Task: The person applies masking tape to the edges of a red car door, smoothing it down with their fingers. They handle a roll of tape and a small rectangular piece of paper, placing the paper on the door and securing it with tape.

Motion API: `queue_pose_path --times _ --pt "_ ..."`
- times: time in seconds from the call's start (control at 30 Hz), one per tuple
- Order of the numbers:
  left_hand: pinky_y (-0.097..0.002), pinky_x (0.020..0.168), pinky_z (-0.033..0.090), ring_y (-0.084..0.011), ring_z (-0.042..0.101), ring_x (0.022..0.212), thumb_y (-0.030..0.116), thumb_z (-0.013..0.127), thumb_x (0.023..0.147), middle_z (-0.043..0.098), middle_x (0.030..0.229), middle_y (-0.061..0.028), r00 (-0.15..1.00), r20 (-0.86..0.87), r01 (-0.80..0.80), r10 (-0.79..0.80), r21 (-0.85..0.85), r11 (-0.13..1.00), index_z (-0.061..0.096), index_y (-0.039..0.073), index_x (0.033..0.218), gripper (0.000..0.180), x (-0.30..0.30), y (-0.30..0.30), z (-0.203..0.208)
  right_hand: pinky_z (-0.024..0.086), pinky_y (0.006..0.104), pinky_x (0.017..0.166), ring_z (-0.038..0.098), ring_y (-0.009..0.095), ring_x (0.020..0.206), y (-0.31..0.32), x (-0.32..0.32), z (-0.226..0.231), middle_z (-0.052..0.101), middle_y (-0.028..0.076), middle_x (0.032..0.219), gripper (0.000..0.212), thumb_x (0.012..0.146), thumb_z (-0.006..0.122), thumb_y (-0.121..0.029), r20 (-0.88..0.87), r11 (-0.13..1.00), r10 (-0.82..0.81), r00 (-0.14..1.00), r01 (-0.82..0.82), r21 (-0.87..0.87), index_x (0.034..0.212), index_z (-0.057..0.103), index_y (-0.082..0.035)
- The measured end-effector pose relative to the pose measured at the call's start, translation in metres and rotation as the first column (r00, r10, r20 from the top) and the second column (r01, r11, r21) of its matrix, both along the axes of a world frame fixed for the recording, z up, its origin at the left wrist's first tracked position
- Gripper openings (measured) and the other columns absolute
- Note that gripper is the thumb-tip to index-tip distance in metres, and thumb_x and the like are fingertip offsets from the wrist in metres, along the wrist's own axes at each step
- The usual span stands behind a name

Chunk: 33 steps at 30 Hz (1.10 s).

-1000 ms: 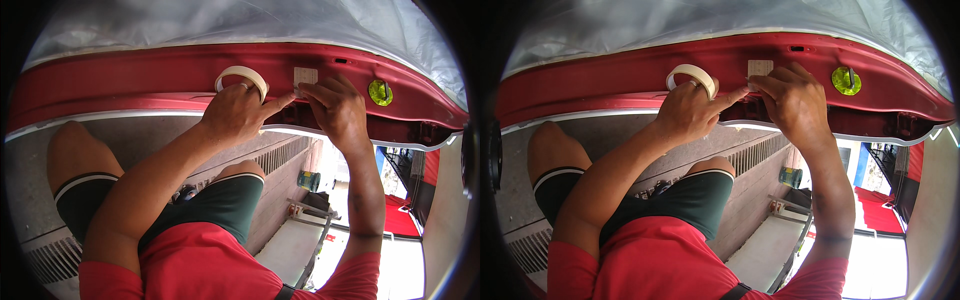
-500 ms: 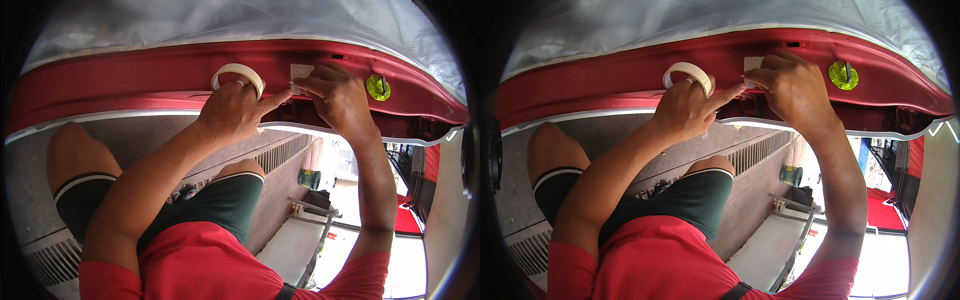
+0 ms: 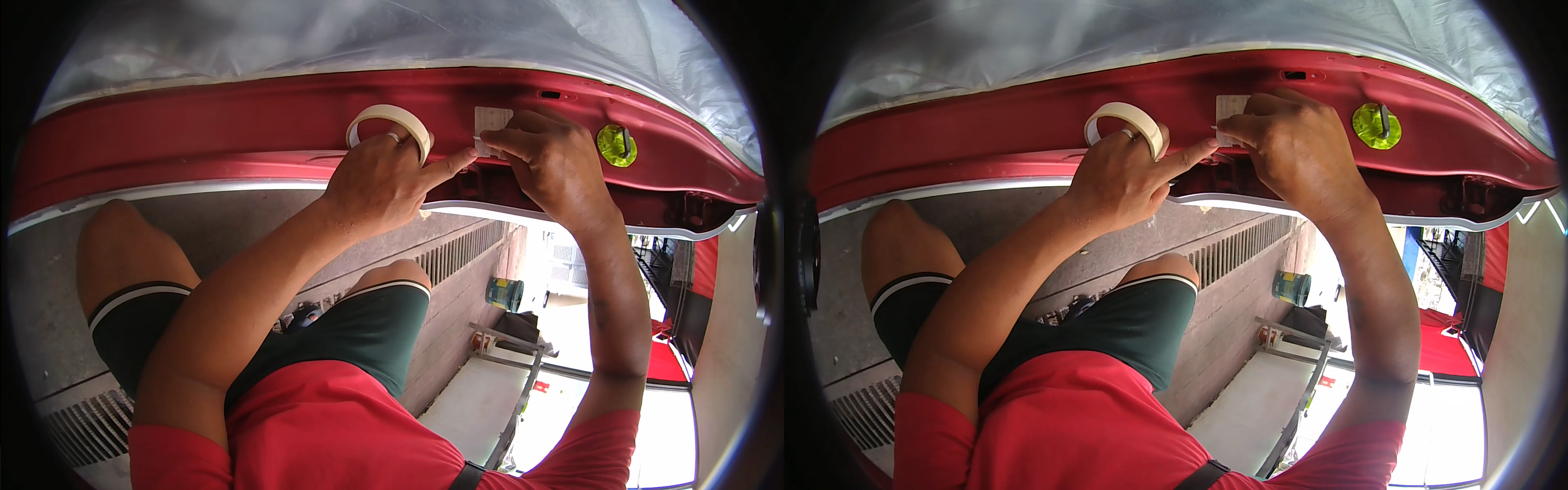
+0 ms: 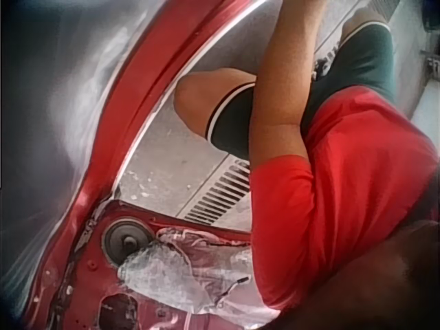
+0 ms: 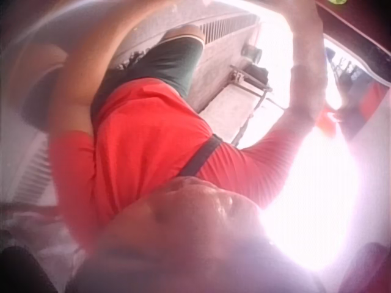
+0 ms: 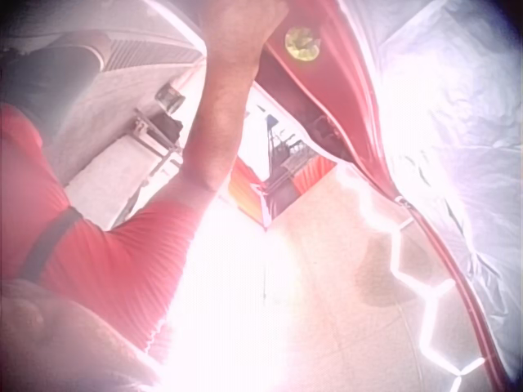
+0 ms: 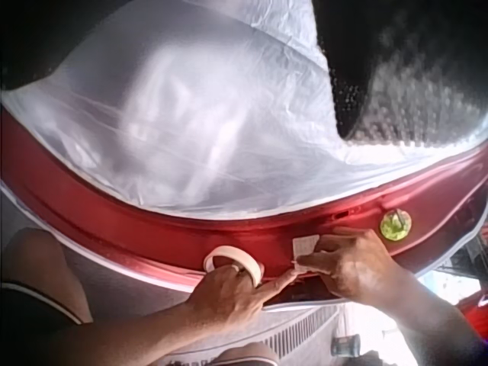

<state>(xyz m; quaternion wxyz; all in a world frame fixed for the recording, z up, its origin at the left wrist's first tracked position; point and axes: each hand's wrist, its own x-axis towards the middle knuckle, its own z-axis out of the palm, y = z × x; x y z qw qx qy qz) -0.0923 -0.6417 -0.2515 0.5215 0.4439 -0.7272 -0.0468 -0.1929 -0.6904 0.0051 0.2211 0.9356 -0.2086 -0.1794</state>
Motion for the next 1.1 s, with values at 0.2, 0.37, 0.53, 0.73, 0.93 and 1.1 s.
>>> queue_pose_path --times 0.2,0.37,0.53,0.73,0.93,1.1 --pt "-0.0451 0.068 0.062 -0.0311 0.071 0.076 0.011 0.079 0.091 0.071 0.090 -0.0114 1.000 0.000 0.005 -0.005 0.006 1.000 0.035 0.042 0.176 0.100 0.0013 0.0002 0.0011 0.063 0.0431 0.075 0.074 0.028 0.087 -0.0016 -0.0004 0.0020 0.078 0.004 0.093 0.026 0.080 0.075 -0.004 -0.009 1.000 0.009 1.000 -0.009 0.007 0.102 0.086 -0.014" --pt "-0.0453 0.069 0.063 -0.0312 0.072 0.076 0.011 0.079 0.092 0.070 0.087 -0.0111 1.000 -0.008 0.002 -0.002 0.008 1.000 0.036 0.042 0.176 0.100 0.0015 0.0008 0.0018 0.063 0.0436 0.077 0.075 0.029 0.089 -0.0019 -0.0001 0.0018 0.078 0.004 0.094 0.027 0.080 0.075 -0.004 0.003 1.000 -0.002 1.000 0.002 0.017 0.103 0.086 -0.013" --pt "-0.0456 0.069 0.063 -0.0312 0.072 0.076 0.011 0.079 0.091 0.072 0.091 -0.0119 1.000 -0.014 -0.010 0.010 -0.010 1.000 0.037 0.042 0.175 0.099 0.0015 -0.0001 0.0014 0.063 0.0442 0.077 0.075 0.030 0.090 -0.0014 0.0020 0.0043 0.078 0.005 0.094 0.026 0.081 0.076 -0.003 -0.019 1.000 0.001 1.000 -0.001 0.018 0.103 0.086 -0.013" --pt "-0.0455 0.069 0.063 -0.0316 0.073 0.078 0.008 0.080 0.089 0.073 0.094 -0.0131 1.000 -0.028 -0.004 0.004 -0.023 1.000 0.036 0.040 0.176 0.102 0.0015 0.0005 0.0020 0.062 0.0450 0.077 0.075 0.031 0.090 -0.0010 0.0009 0.0060 0.078 0.005 0.093 0.024 0.081 0.076 -0.004 -0.017 1.000 0.001 1.000 -0.001 0.016 0.101 0.085 -0.013" --pt "-0.0453 0.070 0.063 -0.0317 0.072 0.079 0.008 0.080 0.088 0.073 0.095 -0.0133 1.000 -0.022 -0.002 0.001 -0.016 1.000 0.037 0.039 0.176 0.102 0.0011 0.0002 0.0008 0.062 0.0459 0.077 0.074 0.031 0.089 -0.0042 0.0009 0.0070 0.078 0.005 0.094 0.023 0.082 0.077 -0.004 0.016 0.999 -0.021 1.000 0.020 0.041 0.101 0.085 -0.014" --pt "-0.0456 0.070 0.063 -0.0315 0.072 0.081 0.008 0.081 0.088 0.073 0.098 -0.0136 1.000 -0.027 0.002 -0.002 -0.011 1.000 0.041 0.039 0.174 0.100 0.0011 0.0009 0.0011 0.062 0.0457 0.077 0.075 0.030 0.091 -0.0052 -0.0006 0.0080 0.079 0.004 0.096 0.022 0.082 0.080 -0.004 0.052 0.996 -0.059 0.997 0.055 0.076 0.100 0.085 -0.015"
